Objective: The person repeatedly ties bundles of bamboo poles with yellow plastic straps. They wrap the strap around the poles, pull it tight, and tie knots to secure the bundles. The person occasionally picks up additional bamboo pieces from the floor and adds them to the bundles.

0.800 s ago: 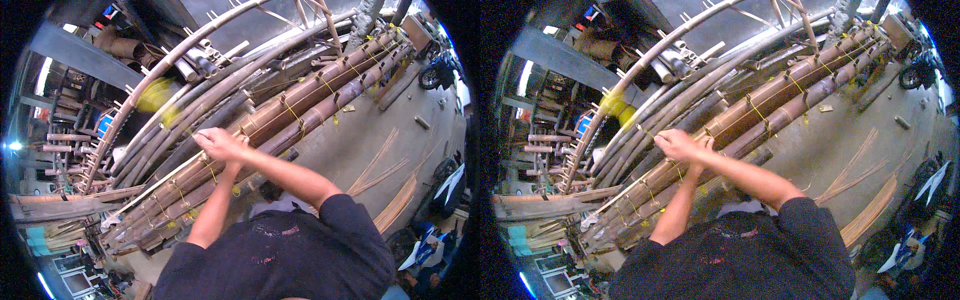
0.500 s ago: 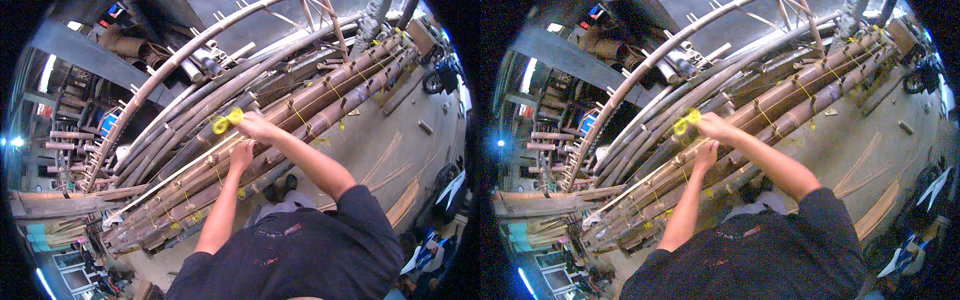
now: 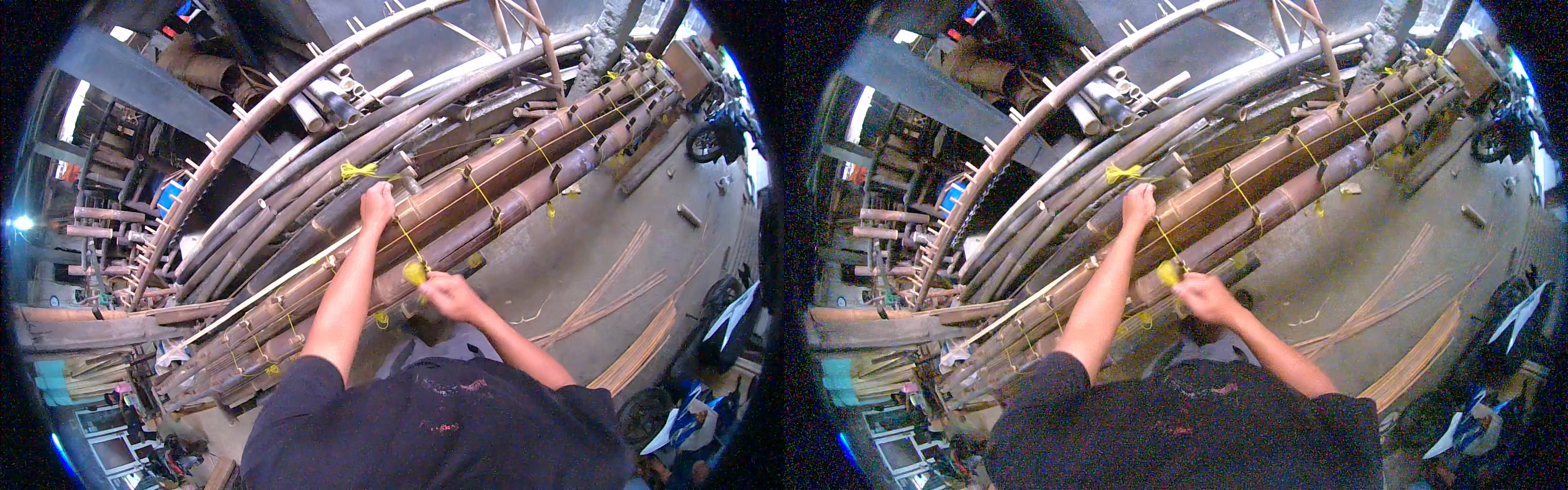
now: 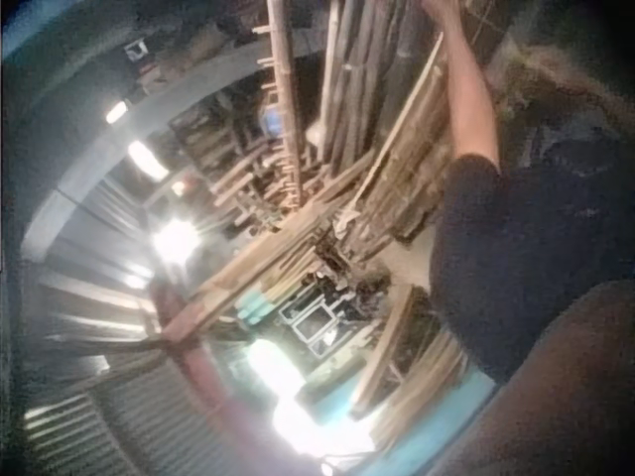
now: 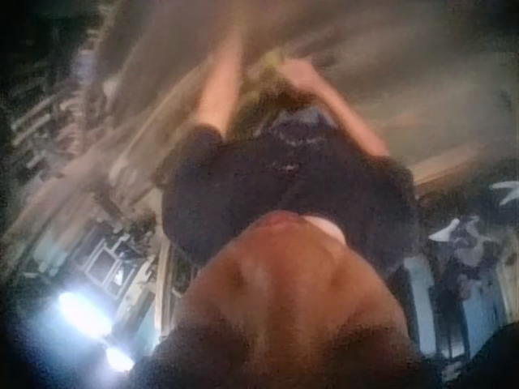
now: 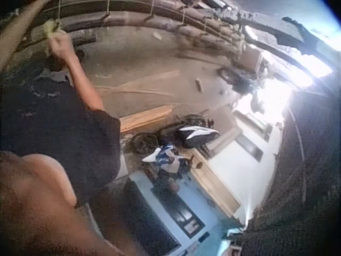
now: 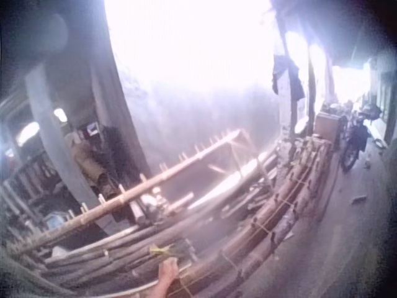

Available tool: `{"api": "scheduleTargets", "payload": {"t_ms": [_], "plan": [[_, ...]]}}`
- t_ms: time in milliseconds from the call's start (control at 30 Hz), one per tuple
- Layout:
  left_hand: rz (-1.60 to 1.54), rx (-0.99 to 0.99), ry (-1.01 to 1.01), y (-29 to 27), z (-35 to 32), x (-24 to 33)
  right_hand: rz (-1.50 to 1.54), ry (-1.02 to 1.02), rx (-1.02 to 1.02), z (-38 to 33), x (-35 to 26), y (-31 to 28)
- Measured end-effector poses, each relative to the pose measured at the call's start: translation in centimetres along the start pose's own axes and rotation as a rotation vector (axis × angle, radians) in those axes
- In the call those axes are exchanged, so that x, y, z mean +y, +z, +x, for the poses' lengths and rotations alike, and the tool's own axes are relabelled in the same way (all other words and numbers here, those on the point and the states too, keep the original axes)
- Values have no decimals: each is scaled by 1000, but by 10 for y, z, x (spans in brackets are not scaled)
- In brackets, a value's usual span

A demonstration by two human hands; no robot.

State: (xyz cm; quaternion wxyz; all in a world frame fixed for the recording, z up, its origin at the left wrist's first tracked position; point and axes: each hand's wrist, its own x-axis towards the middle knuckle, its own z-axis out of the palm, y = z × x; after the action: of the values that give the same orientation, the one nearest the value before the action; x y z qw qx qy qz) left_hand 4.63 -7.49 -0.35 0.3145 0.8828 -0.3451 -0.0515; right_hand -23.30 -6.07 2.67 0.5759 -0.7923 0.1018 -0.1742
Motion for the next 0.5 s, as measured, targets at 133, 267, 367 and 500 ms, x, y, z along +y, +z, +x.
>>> {"api": "scheduleTargets", "payload": {"t_ms": [133,267,367,500], "plan": [[-190,-255,30,-40,3,-2,890,424,520,-17,38,16],[56,-36,131,-125,-57,-75,1085,859,44,-31,10,100],[281,-628,6,-162,-122,-113,1535,969,-27,-19,-23,166],[146,-244,95,-138,-177,-127,1358,442,1019,30,-56,208]]}}
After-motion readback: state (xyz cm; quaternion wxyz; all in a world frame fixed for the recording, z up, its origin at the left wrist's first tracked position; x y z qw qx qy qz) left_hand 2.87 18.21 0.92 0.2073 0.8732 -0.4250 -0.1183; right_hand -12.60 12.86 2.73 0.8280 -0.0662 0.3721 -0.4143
